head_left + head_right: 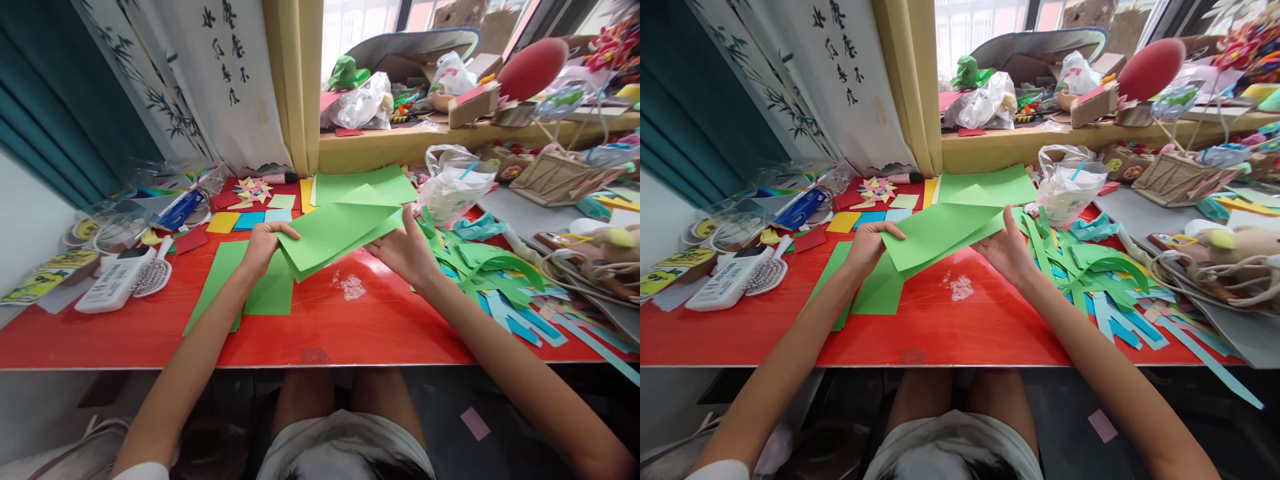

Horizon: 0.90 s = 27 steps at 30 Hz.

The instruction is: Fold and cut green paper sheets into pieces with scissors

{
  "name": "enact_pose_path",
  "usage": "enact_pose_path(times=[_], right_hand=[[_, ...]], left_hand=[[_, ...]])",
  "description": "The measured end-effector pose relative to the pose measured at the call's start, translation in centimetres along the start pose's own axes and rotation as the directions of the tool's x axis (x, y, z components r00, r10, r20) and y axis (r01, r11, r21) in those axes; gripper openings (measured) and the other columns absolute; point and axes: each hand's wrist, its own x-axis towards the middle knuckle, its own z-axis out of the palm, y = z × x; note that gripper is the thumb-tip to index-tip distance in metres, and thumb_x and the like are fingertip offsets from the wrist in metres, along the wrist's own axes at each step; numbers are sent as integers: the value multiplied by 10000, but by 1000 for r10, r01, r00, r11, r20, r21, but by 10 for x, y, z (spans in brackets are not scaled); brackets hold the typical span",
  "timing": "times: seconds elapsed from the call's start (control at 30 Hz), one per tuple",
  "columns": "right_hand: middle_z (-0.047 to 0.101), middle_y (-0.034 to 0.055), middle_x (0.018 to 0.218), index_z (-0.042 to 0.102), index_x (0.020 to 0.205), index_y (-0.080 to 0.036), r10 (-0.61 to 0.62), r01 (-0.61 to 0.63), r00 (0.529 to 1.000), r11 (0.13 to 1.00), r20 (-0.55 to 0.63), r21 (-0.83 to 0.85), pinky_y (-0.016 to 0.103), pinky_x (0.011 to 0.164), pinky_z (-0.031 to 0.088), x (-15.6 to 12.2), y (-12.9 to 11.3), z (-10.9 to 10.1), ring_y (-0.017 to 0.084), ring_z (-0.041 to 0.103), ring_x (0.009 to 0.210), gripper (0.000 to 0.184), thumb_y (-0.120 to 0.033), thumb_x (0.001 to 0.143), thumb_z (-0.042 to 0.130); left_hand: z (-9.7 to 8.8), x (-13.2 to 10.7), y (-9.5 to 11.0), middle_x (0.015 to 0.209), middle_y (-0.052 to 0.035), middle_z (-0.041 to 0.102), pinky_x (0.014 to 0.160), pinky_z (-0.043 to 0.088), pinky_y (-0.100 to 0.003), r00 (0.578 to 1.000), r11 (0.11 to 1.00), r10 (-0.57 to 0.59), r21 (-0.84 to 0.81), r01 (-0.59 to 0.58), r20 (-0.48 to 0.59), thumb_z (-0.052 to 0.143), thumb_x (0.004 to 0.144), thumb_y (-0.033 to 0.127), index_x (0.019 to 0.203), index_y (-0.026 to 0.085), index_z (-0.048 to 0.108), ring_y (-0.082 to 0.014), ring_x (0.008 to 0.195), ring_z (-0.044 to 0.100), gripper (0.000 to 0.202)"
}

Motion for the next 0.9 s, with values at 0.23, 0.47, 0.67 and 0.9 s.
enact_pose_path(times=[0.23,0.47,0.67,0.9], right_hand=[[650,52,1132,603,1003,-220,3,8,970,999,-244,45,338,819,531,1,8,-5,235,606,1033,319,-294,703,680],[704,77,982,653,942,-198,275,-274,960,961,43,-34,345,801,551,-7,0,2,222,671,860,294,-252,666,740],[710,68,933,663,906,-187,375,-373,910,927,174,-49,291,730,562,-14,8,19,181,675,792,264,-230,661,754],[694,34,790,657,801,-178,344,-350,933,935,104,52,206,610,530,-11,18,16,104,630,636,121,-270,732,696]], left_hand=[[-10,-19,44,1206,-12,604,865,489,-313,689,914,-227,395,-94,689,700,612,208,996,318,696,-250,1133,544,400],[16,-23,32,1405,-25,421,983,411,-316,903,967,-128,255,21,410,521,824,458,1282,341,472,-216,1247,445,475],[39,-31,21,1243,-30,560,786,493,-294,913,967,-143,250,48,381,542,808,450,1220,303,535,-213,1002,583,438],[38,-29,15,1168,-28,607,876,416,-289,970,924,-25,375,-71,243,522,826,418,1128,239,610,-203,1037,550,362]])
